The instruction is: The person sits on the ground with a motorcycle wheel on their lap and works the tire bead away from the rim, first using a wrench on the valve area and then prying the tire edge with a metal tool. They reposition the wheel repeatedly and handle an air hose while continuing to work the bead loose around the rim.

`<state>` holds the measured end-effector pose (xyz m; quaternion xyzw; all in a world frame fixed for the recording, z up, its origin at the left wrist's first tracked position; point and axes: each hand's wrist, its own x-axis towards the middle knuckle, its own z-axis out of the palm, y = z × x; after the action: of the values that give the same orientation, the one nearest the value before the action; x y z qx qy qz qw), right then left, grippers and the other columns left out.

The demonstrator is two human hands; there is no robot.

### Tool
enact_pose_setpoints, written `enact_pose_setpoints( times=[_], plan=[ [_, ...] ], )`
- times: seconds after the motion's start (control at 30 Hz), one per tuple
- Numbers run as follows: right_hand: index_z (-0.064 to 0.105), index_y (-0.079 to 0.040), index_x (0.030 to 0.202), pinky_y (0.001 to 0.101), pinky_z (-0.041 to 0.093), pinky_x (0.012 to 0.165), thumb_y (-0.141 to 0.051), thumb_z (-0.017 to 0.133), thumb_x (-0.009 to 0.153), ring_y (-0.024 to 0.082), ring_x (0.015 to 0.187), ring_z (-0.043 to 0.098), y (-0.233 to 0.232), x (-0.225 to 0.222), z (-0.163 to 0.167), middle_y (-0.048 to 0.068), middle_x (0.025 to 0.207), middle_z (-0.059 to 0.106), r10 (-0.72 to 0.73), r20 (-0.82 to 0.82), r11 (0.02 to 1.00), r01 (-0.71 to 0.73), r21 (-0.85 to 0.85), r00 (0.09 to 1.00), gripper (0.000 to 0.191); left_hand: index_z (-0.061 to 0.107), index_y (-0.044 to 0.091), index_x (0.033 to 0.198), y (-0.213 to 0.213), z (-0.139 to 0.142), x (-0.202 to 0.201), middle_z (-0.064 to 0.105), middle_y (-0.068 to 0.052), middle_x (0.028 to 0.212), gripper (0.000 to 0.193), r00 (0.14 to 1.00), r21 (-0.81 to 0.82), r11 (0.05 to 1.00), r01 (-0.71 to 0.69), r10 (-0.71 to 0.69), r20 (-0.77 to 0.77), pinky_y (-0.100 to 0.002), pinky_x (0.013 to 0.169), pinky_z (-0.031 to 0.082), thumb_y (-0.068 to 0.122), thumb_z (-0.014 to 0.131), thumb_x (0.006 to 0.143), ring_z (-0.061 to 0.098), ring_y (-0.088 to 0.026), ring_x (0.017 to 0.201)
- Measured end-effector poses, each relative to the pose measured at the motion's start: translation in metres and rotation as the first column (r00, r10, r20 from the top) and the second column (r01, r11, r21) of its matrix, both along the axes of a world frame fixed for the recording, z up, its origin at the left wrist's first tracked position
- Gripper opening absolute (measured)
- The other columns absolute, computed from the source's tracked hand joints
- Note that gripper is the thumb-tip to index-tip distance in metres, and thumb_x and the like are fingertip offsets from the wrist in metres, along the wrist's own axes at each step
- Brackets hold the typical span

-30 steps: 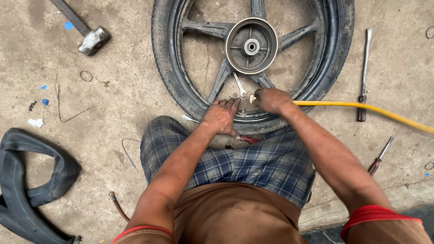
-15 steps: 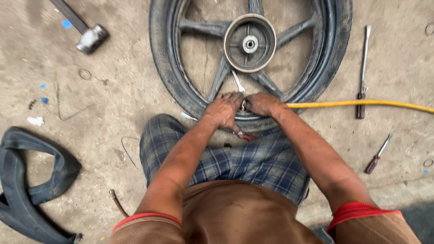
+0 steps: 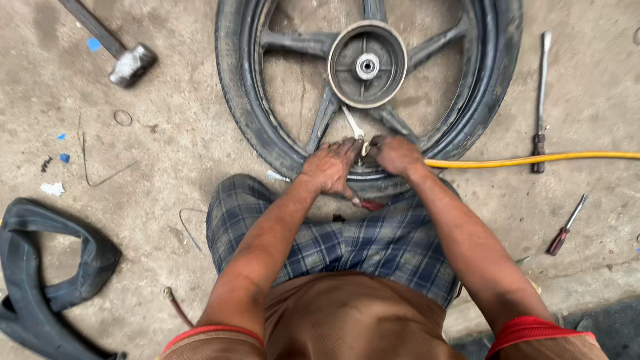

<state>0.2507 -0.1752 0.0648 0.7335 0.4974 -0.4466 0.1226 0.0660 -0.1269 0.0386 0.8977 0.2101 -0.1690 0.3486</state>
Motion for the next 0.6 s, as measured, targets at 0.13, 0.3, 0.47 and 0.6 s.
enact_pose_setpoints(
  times=[0.13, 0.3, 0.47, 0.6],
  plan=[
    [0.071, -0.011, 0.126, 0.0504, 0.052, 0.097, -0.042, 0.057, 0.098, 0.039, 0.109, 0.069, -0.036, 0.031, 0.025, 0.021, 0.111, 0.075, -0.165, -0.034, 0.982, 0.167, 0.09, 0.986, 0.044, 0.052, 0.007, 0.143, 0.002, -0.002, -0.002, 0.058, -0.014, 0.143, 0.113, 0.997, -0.089, 0.995, 0.042, -0.047, -0.055, -0.045, 0.112, 0.041, 0.07, 0.086, 0.056, 0.053, -0.032, 0.134],
    [0.073, -0.007, 0.123, 0.0467, 0.054, 0.093, -0.046, 0.065, 0.089, 0.038, 0.101, 0.072, -0.128, 0.106, 0.027, 0.02, 0.109, 0.075, -0.256, -0.07, 0.956, 0.263, 0.133, 0.964, 0.052, 0.049, 0.011, 0.146, -0.005, -0.02, -0.001, 0.061, -0.012, 0.137, 0.108, 0.989, -0.09, 0.99, 0.11, -0.118, -0.089, -0.044, 0.11, 0.042, 0.065, 0.085, 0.06, 0.055, -0.03, 0.13],
    [0.078, -0.01, 0.111, 0.0507, 0.047, 0.102, -0.06, 0.066, 0.094, 0.035, 0.1, 0.07, -0.206, 0.167, -0.011, 0.016, 0.095, 0.078, -0.215, 0.319, 0.977, 0.207, 0.057, 0.923, 0.055, 0.058, 0.01, 0.139, -0.008, -0.043, -0.033, 0.06, -0.014, 0.141, 0.07, 0.947, 0.169, 0.953, -0.25, 0.204, 0.249, -0.054, 0.114, 0.037, 0.05, 0.081, 0.086, 0.052, -0.037, 0.132],
    [0.08, -0.013, 0.109, 0.0509, 0.044, 0.107, -0.065, 0.065, 0.093, 0.038, 0.113, 0.064, -0.25, 0.177, -0.039, 0.015, 0.111, 0.076, -0.255, 0.476, 0.959, 0.282, 0.017, 0.841, 0.056, 0.06, 0.007, 0.14, 0.002, -0.047, -0.066, 0.051, -0.021, 0.15, 0.08, 0.931, 0.364, 0.857, -0.364, 0.33, 0.153, -0.068, 0.115, 0.019, 0.037, 0.086, 0.071, 0.039, -0.041, 0.142]
  ],
)
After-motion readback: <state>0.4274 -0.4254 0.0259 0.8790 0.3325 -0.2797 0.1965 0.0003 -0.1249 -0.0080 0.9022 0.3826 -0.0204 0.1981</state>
